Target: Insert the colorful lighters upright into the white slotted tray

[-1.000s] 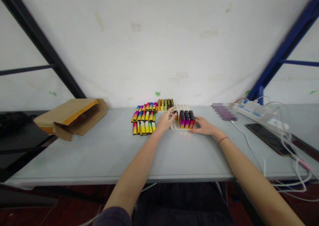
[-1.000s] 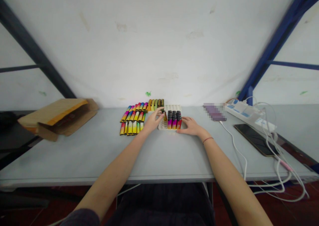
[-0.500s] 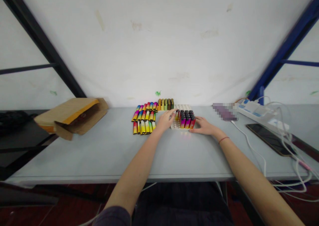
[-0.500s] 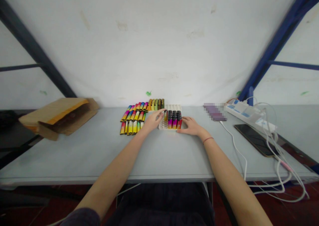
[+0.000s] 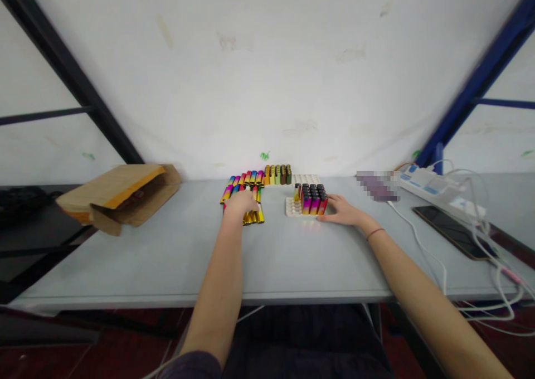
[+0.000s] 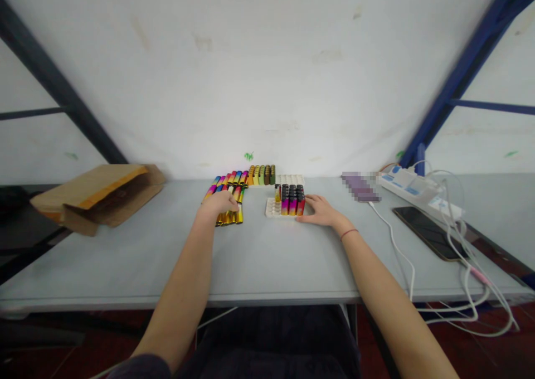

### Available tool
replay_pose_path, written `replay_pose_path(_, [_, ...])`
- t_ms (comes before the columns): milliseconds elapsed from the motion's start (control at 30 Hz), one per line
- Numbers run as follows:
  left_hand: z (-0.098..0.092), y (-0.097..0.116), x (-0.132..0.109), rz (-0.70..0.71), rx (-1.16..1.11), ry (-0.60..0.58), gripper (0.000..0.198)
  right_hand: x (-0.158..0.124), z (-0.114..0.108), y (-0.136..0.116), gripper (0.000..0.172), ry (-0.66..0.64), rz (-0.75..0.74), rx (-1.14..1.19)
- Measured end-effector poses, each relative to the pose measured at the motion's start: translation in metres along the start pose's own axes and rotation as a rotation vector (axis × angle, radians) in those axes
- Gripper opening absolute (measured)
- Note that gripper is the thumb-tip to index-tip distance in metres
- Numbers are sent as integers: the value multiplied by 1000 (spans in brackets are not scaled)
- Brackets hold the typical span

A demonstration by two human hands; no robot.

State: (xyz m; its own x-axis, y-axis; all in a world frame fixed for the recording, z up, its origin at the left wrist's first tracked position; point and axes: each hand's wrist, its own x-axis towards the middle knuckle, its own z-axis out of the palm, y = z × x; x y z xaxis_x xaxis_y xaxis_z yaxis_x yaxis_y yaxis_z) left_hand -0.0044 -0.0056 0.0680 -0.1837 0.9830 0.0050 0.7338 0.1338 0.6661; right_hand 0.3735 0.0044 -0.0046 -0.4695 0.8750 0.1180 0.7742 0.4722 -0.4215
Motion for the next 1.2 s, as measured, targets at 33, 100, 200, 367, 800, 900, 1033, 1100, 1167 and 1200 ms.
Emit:
replay_pose_path(33, [1, 2, -1, -17, 157, -34, 26, 0, -1, -1, 98, -9, 5, -5])
replay_pose_path(100, [2, 9, -4, -44, 370, -91, 29, 0, -2, -2, 101, -27, 20, -20])
replay_pose_path(200, [5, 21, -12, -23, 407, -130, 23, 0, -2, -5, 101, -32, 27, -35])
replay_pose_path(367, [19, 33, -21, 26, 351, -100, 23, 0, -1, -5, 99, -13, 13, -22])
replay_pose_path(800, [45, 39, -16, 137, -65, -74, 35, 1, 1, -1, 100, -4, 13, -34])
replay_pose_path(900, [51, 46, -15, 27, -392, -75, 23, 0, 0, -2, 98, -9, 18, -24])
replay_pose_path(1033, [60, 56, -16, -180, -780, -118, 17, 0, -1, -3, 99, -12, 19, -16])
replay_pose_path(1100, [62, 59, -17, -238, -931, -134, 24, 0, -1, -2, 99, -7, 14, -16])
replay_pose_path(1167, [61, 60, -19, -262, -1023, -138, 37, 0, -1, -3, 98, -7, 7, -23])
replay_pose_path(1200, [61, 60, -20, -260, -1045, -139, 44, 0, -1, -3, 99, -8, 4, -27])
